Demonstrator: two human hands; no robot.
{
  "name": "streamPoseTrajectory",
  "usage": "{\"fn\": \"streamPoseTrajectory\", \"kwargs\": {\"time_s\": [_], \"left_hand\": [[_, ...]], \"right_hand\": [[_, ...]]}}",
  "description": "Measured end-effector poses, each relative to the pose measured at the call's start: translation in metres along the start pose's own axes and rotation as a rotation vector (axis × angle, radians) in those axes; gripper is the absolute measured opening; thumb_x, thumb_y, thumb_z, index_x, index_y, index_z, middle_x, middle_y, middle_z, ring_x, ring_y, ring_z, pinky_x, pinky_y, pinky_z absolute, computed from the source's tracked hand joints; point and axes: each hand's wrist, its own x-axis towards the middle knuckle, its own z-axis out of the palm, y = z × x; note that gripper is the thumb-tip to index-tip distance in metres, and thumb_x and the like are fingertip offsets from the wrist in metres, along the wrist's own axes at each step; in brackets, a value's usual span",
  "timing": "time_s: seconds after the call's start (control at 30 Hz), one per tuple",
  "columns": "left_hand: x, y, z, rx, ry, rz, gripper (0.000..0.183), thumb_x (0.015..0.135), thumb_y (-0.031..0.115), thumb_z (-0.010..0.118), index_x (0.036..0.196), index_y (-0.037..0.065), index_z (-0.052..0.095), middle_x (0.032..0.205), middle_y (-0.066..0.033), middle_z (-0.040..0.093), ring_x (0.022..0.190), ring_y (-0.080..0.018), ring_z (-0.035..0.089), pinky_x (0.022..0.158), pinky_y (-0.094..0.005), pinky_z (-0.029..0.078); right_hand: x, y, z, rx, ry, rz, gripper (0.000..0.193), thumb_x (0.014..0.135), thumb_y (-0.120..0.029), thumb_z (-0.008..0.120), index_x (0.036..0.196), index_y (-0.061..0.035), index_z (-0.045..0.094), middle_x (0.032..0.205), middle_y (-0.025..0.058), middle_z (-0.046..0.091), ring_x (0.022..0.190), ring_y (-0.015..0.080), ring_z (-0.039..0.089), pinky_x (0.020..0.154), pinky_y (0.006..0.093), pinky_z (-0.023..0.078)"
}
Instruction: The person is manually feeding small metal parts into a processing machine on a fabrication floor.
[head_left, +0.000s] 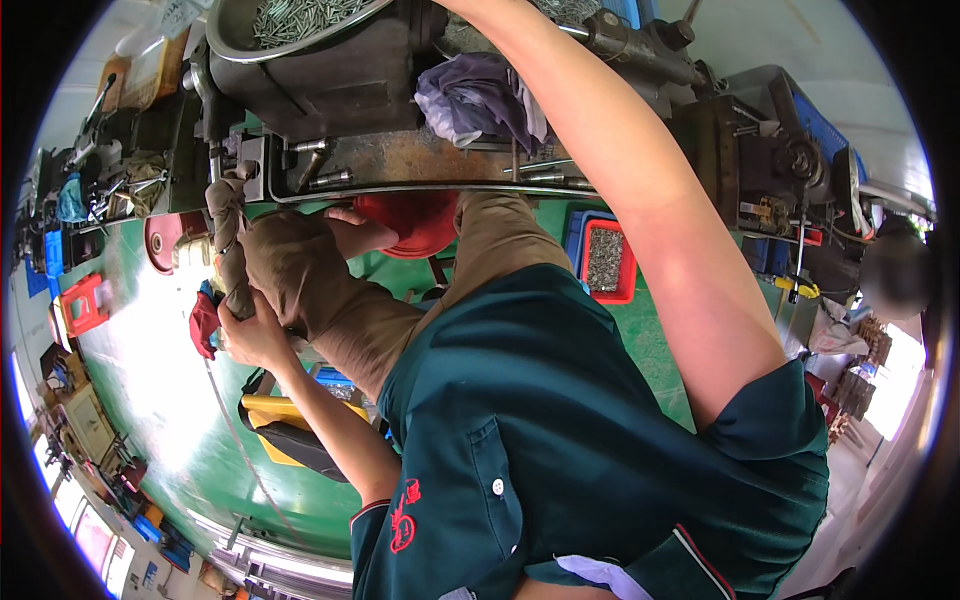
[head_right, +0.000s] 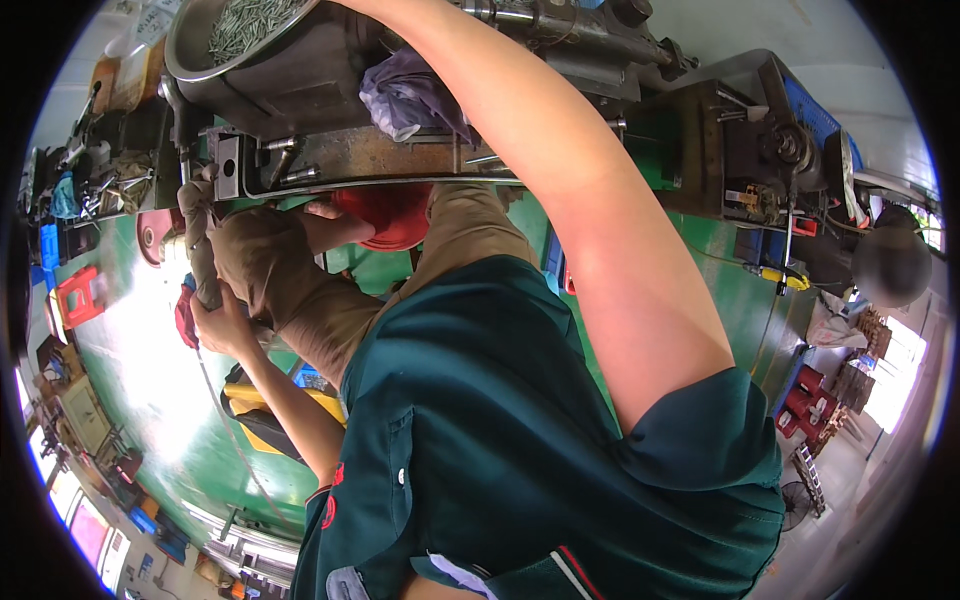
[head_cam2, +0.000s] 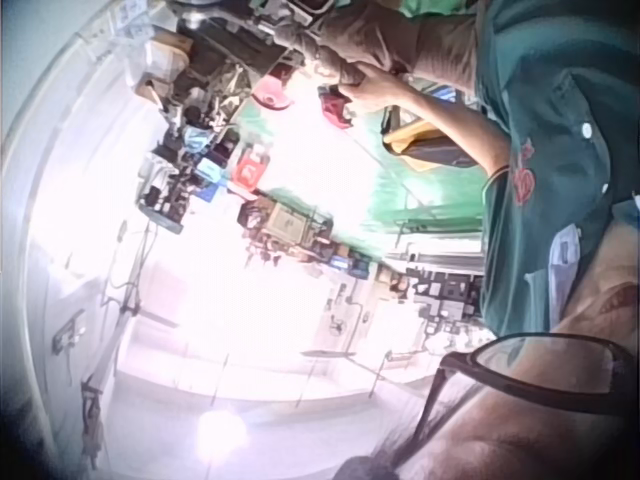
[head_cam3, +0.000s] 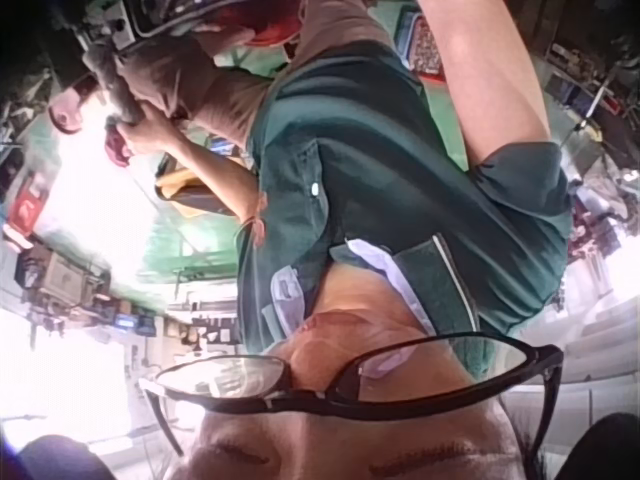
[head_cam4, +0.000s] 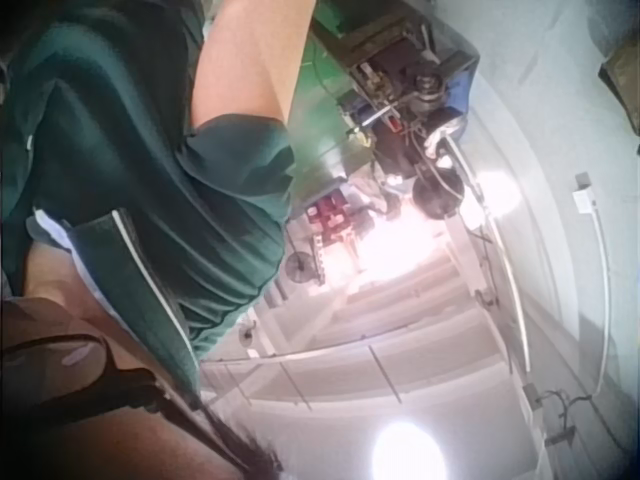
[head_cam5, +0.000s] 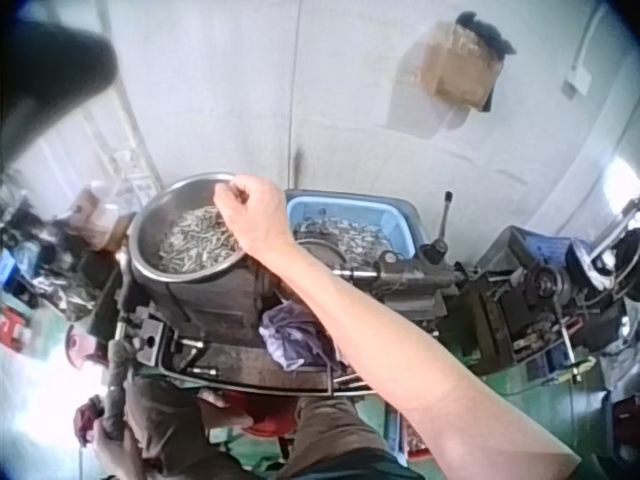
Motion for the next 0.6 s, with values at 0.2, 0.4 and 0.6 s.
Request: {"fn": "streamPoseTrajectory", "kwargs": {"time_s": [0.2, 0.4, 0.6], "left_hand": [[0.0002, 0.0007, -0.0006, 0.008, -0.014, -0.014, 0.037, 0.062, 0.038, 0.063, 0.084, 0.008, 0.061, 0.065, -0.0153, 0.058, 0.06, -0.0332, 0.056, 0.052, -0.0425, 0.041], [-0.0001, -0.0002, 0.0, -0.007, -0.006, -0.009, 0.036, 0.062, 0.037, 0.063, 0.084, 0.008, 0.061, 0.066, -0.0145, 0.059, 0.06, -0.0329, 0.056, 0.052, -0.0423, 0.041], [0.0003, 0.0012, -0.0012, -0.007, -0.018, -0.019, 0.036, 0.062, 0.037, 0.064, 0.084, 0.008, 0.061, 0.068, -0.0141, 0.06, 0.061, -0.033, 0.057, 0.053, -0.0422, 0.041]], "right_hand": [[0.0015, 0.0024, -0.0013, -0.015, -0.045, 0.032, 0.029, 0.074, -0.021, 0.055, 0.057, 0.0025, 0.051, 0.048, 0.0136, 0.048, 0.043, 0.0185, 0.047, 0.045, 0.0324, 0.037], [0.0009, 0.0023, -0.0006, 0.006, -0.043, 0.048, 0.029, 0.074, -0.02, 0.054, 0.056, 0.0021, 0.051, 0.046, 0.0115, 0.048, 0.043, 0.015, 0.046, 0.044, 0.0312, 0.036], [0.001, -0.0004, -0.0013, -0.004, -0.037, 0.053, 0.029, 0.075, -0.02, 0.053, 0.056, 0.0022, 0.051, 0.046, 0.0107, 0.048, 0.044, 0.0141, 0.046, 0.044, 0.0306, 0.036]]}}
